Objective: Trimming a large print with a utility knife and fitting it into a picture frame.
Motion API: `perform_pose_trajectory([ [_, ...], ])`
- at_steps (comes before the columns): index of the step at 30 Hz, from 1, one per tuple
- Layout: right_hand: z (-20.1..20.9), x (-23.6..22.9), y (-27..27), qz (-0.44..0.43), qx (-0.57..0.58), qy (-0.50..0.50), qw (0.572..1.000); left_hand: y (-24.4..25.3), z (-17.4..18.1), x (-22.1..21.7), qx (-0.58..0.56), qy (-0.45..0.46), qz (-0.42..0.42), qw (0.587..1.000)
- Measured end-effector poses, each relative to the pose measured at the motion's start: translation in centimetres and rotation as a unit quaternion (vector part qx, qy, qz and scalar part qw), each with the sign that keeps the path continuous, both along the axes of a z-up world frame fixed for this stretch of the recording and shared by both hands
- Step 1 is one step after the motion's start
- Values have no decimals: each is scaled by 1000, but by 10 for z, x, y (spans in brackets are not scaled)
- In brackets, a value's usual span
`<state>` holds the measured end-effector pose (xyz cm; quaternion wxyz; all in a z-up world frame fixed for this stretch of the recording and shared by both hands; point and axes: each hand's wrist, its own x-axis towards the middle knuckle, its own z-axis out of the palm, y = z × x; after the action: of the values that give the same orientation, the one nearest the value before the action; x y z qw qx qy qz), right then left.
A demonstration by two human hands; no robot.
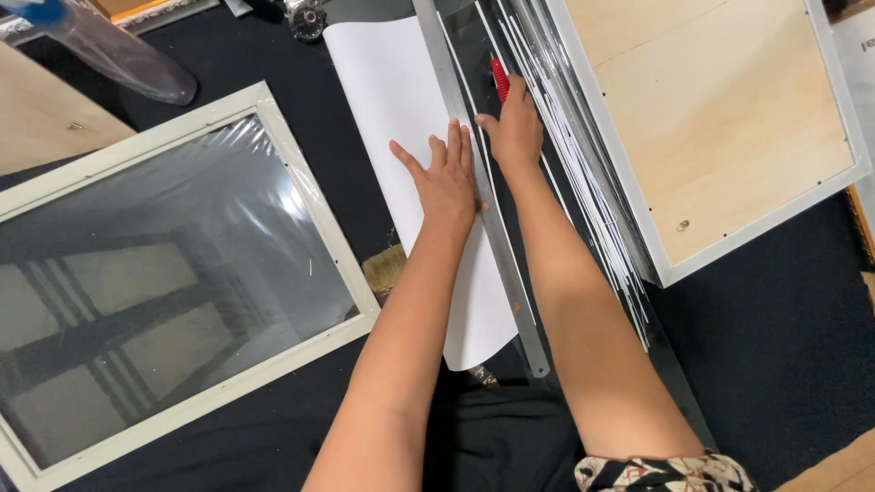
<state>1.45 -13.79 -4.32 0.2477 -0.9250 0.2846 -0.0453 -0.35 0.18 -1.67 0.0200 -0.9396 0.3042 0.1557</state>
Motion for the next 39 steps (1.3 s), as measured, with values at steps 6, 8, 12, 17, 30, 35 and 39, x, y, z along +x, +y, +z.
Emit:
perform_pose_trajectory([
  [6, -4, -7, -2, 27, -4, -10, 1000, 1, -1, 0, 5, 15, -5, 1000],
  [8, -1, -7, -3, 26, -5, -17, 999, 0, 0, 1, 12, 22, -8, 1000],
  [12, 6, -31, -5, 23, 44, -141, 989, 0, -3, -2, 6, 5, -2, 1000],
  [17, 75, -108, 30, -7, 113, 33, 993, -1, 49, 1, 101, 98, 4, 990],
  [30, 72, -173, 47, -23, 108, 185, 977, 1, 41, -3, 63, 68, 8, 996],
  [35, 75, -170, 50, -20, 107, 194, 975, 12, 32, -27, 30, 22, -29, 999],
  [39, 70, -173, 50, -20, 96, 195, 976, 8, -9, -47, 9, -18, -80, 997],
])
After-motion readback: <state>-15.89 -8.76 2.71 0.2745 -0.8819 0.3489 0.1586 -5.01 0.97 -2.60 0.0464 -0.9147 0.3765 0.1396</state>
